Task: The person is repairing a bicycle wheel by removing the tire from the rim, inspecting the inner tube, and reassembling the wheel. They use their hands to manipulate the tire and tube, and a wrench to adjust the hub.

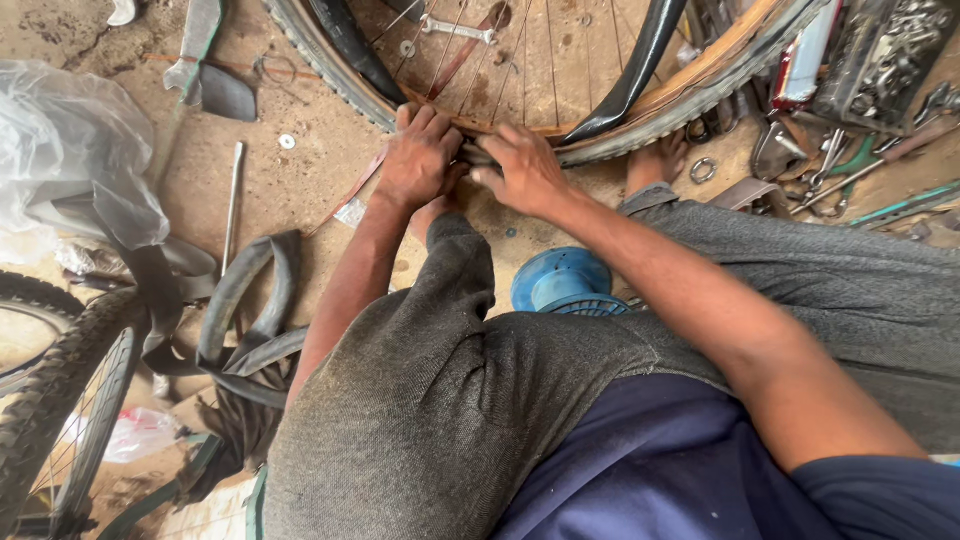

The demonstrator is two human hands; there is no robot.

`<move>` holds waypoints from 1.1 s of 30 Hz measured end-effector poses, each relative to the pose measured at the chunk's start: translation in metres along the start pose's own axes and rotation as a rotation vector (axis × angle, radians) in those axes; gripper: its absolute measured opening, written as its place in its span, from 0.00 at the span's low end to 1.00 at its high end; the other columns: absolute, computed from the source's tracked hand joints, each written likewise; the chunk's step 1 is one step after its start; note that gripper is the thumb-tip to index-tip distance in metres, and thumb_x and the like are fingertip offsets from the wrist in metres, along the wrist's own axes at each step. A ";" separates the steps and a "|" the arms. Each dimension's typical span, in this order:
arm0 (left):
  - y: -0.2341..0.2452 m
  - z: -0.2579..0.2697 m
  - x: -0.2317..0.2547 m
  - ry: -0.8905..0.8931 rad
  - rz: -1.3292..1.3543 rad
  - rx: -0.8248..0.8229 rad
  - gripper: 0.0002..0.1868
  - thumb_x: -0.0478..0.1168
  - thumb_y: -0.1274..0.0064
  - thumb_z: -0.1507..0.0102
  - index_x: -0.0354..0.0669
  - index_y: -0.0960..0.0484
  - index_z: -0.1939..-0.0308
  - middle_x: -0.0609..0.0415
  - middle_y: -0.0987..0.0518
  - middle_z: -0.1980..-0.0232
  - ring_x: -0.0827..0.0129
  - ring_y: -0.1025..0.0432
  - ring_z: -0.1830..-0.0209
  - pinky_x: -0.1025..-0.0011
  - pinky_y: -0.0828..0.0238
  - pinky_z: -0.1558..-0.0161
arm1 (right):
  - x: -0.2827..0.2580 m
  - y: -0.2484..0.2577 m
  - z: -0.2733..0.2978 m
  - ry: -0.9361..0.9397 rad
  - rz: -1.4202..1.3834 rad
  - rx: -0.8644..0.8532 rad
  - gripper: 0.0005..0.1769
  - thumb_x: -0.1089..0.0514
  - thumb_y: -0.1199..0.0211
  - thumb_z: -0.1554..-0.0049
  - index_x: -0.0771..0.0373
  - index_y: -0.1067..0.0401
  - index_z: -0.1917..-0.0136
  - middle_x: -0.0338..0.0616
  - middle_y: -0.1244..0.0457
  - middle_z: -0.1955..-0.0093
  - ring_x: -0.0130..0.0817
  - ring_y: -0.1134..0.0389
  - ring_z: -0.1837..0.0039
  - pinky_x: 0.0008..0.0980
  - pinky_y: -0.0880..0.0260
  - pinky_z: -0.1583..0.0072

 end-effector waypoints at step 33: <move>0.000 -0.018 -0.002 0.037 -0.082 0.176 0.08 0.37 0.39 0.43 0.44 0.23 0.65 0.51 0.32 0.64 0.55 0.34 0.61 0.55 0.37 0.53 | 0.001 0.011 -0.014 0.032 0.095 0.424 0.15 0.60 0.27 0.56 0.59 0.31 0.59 0.44 0.42 0.56 0.48 0.37 0.50 0.49 0.41 0.51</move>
Point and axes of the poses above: each hand's wrist, its own z-axis away from the middle knuckle, its own y-axis out of the back of the hand, x = y × z, the point moved 2 cm from there along -z, towards the middle knuckle
